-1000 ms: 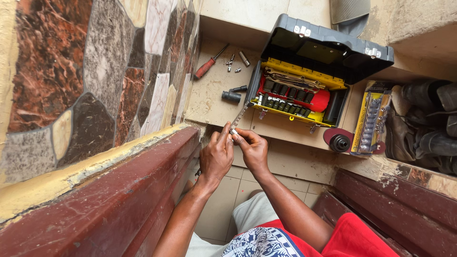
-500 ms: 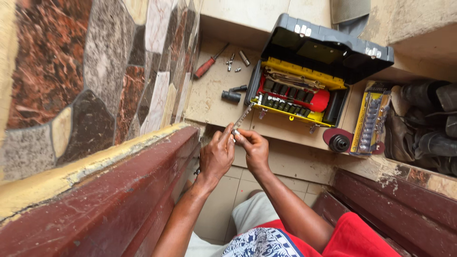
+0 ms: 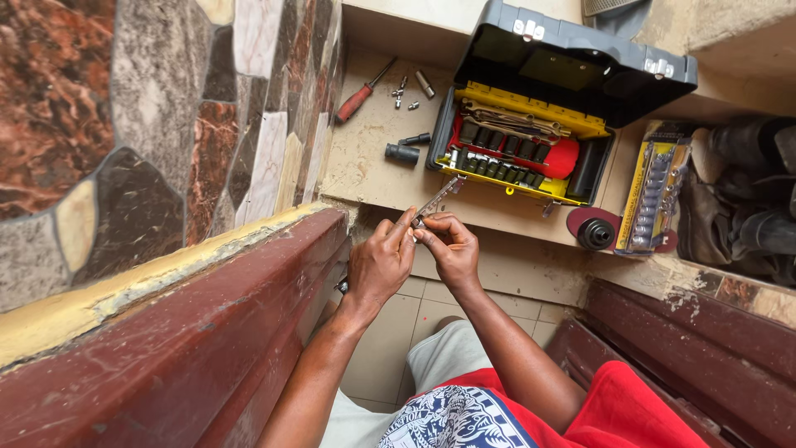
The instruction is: The person sits on the floor and assembles a socket set by attaching various sockets to a metal holder. They pick up sockets from a toolbox and the floor, then slide them onto the holder one by one.
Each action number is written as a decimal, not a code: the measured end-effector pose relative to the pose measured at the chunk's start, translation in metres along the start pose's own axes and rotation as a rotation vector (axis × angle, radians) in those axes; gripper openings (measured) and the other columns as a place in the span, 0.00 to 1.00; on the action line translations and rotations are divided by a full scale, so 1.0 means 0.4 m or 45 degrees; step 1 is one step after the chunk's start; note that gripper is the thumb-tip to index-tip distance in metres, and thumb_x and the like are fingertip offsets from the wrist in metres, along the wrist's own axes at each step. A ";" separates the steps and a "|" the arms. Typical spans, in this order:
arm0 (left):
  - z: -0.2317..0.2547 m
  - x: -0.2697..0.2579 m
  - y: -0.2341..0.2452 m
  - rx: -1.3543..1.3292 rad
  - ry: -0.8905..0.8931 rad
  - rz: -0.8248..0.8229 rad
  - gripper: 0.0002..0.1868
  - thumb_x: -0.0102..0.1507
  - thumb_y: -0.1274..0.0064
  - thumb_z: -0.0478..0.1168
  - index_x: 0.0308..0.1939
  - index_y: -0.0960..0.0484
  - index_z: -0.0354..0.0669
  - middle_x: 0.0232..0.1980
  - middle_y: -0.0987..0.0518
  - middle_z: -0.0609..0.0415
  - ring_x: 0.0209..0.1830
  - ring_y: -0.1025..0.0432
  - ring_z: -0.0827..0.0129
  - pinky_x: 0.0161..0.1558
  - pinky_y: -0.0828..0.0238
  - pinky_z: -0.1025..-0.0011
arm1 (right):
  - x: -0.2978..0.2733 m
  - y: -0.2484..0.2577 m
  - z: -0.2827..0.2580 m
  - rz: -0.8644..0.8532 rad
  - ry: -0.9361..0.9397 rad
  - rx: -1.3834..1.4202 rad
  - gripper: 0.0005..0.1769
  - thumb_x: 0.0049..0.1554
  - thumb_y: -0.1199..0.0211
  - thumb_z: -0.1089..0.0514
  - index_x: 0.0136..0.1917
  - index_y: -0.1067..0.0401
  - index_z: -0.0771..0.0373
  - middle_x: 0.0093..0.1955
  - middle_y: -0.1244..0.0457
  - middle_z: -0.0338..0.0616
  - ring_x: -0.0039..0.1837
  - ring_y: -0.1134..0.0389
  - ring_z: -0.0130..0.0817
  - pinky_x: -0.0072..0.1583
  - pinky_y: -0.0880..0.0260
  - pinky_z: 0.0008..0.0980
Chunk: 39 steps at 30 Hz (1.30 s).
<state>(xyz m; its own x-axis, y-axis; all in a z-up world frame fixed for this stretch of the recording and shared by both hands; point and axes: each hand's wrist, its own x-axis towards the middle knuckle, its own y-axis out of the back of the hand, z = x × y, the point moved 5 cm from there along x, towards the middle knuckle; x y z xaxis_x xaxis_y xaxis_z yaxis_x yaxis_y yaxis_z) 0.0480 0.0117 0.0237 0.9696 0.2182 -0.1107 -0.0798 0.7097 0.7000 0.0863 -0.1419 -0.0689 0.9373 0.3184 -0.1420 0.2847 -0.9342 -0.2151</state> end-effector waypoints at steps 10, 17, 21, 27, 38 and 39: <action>0.016 0.003 0.000 0.077 -0.035 -0.041 0.24 0.66 0.49 0.43 0.68 0.23 0.50 0.35 0.24 0.50 0.26 0.25 0.55 0.28 0.29 0.56 | -0.003 -0.003 -0.017 0.035 -0.172 -0.033 0.11 0.57 0.30 0.66 0.53 0.24 0.72 0.51 0.31 0.45 0.54 0.30 0.26 0.58 0.27 0.28; 0.017 0.005 0.005 0.123 -0.043 -0.138 0.24 0.66 0.51 0.45 0.67 0.23 0.51 0.37 0.23 0.48 0.27 0.24 0.52 0.30 0.27 0.53 | -0.007 0.009 -0.003 0.109 -0.538 0.089 0.10 0.55 0.30 0.67 0.50 0.22 0.72 0.46 0.28 0.46 0.47 0.28 0.30 0.52 0.26 0.30; 0.005 0.007 -0.001 0.086 -0.010 -0.159 0.25 0.66 0.52 0.45 0.67 0.23 0.51 0.38 0.22 0.48 0.27 0.24 0.52 0.30 0.27 0.53 | 0.001 0.009 0.011 0.147 -0.722 0.303 0.09 0.54 0.31 0.66 0.49 0.23 0.73 0.45 0.29 0.46 0.46 0.28 0.32 0.50 0.25 0.32; -0.023 0.006 -0.012 -0.580 0.052 0.132 0.19 0.70 0.57 0.43 0.62 0.19 0.41 0.42 0.18 0.50 0.32 0.24 0.65 0.34 0.26 0.62 | 0.031 -0.016 -0.013 -0.038 -0.448 0.159 0.13 0.57 0.31 0.63 0.54 0.23 0.71 0.47 0.29 0.44 0.47 0.29 0.29 0.51 0.26 0.30; -0.085 0.001 -0.080 -1.130 0.623 -0.009 0.23 0.73 0.58 0.55 0.48 0.18 0.39 0.28 0.31 0.65 0.18 0.37 0.85 0.18 0.37 0.79 | 0.017 0.007 -0.008 -0.280 -0.694 0.903 0.17 0.66 0.40 0.57 0.64 0.30 0.70 0.49 0.32 0.45 0.50 0.32 0.33 0.57 0.31 0.38; -0.083 0.000 -0.078 -1.133 0.606 -0.004 0.23 0.73 0.58 0.55 0.51 0.17 0.41 0.28 0.31 0.66 0.18 0.38 0.86 0.18 0.38 0.80 | 0.013 0.004 -0.011 -0.306 -0.689 0.954 0.16 0.66 0.41 0.58 0.63 0.30 0.70 0.49 0.32 0.46 0.50 0.32 0.33 0.57 0.31 0.38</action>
<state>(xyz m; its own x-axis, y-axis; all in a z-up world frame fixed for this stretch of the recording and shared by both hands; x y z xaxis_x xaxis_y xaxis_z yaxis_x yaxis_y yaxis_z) 0.0430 0.0118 -0.0213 0.7923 0.3222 -0.5181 -0.4096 0.9103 -0.0602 0.0926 -0.1422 -0.0658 0.5970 0.6951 -0.4006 0.0785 -0.5476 -0.8330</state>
